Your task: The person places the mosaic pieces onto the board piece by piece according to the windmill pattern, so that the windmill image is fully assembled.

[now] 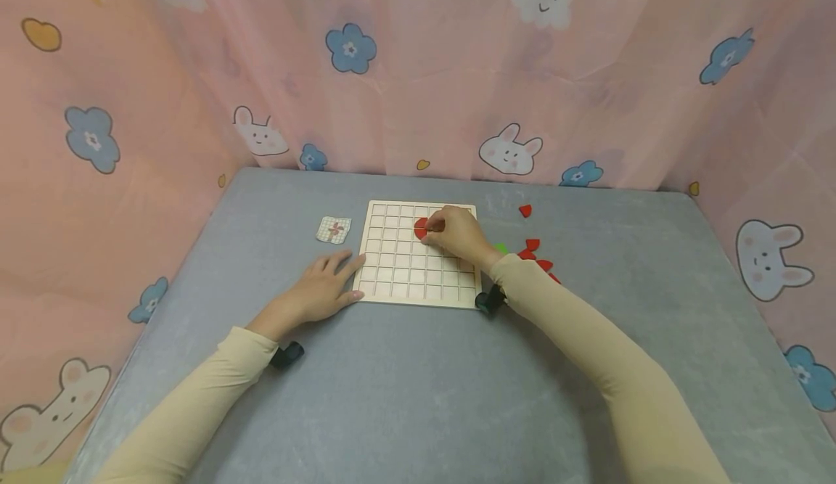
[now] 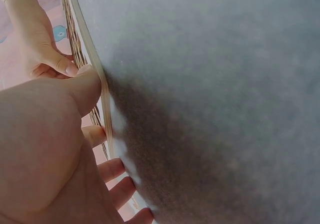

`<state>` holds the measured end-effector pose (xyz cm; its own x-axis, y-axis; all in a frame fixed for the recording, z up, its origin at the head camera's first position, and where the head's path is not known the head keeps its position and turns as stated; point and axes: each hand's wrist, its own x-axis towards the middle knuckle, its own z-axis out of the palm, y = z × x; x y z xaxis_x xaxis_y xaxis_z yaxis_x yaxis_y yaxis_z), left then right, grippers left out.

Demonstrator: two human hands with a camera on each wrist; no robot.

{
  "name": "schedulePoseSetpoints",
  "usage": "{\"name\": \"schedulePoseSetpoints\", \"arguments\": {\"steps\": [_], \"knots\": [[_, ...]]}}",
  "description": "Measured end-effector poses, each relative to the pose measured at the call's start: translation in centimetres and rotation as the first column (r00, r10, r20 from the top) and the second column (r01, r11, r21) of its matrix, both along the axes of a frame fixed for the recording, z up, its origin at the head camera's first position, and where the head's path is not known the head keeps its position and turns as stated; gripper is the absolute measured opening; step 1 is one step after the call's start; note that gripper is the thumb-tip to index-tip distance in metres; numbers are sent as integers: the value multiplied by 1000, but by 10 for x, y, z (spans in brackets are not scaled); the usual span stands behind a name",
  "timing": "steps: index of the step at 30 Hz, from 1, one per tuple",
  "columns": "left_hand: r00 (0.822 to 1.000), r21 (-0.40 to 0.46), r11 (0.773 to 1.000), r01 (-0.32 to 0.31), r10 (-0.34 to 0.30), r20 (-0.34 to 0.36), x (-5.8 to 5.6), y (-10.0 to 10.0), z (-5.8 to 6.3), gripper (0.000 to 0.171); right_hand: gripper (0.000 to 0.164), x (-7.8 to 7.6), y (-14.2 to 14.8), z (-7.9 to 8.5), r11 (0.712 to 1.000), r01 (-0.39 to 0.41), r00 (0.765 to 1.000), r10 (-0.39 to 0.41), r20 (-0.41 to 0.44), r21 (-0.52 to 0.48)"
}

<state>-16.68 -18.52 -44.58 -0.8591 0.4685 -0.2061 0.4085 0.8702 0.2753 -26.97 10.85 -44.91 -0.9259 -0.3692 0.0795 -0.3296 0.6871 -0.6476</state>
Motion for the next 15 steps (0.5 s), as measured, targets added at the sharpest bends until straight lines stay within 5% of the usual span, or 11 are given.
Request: {"name": "schedulePoseSetpoints", "arguments": {"steps": [15], "knots": [[1000, 4, 1000, 6, -6, 0, -1, -1, -2, 68, 23, 0, 0, 0, 1000, -3, 1000, 3, -8, -3]]}}
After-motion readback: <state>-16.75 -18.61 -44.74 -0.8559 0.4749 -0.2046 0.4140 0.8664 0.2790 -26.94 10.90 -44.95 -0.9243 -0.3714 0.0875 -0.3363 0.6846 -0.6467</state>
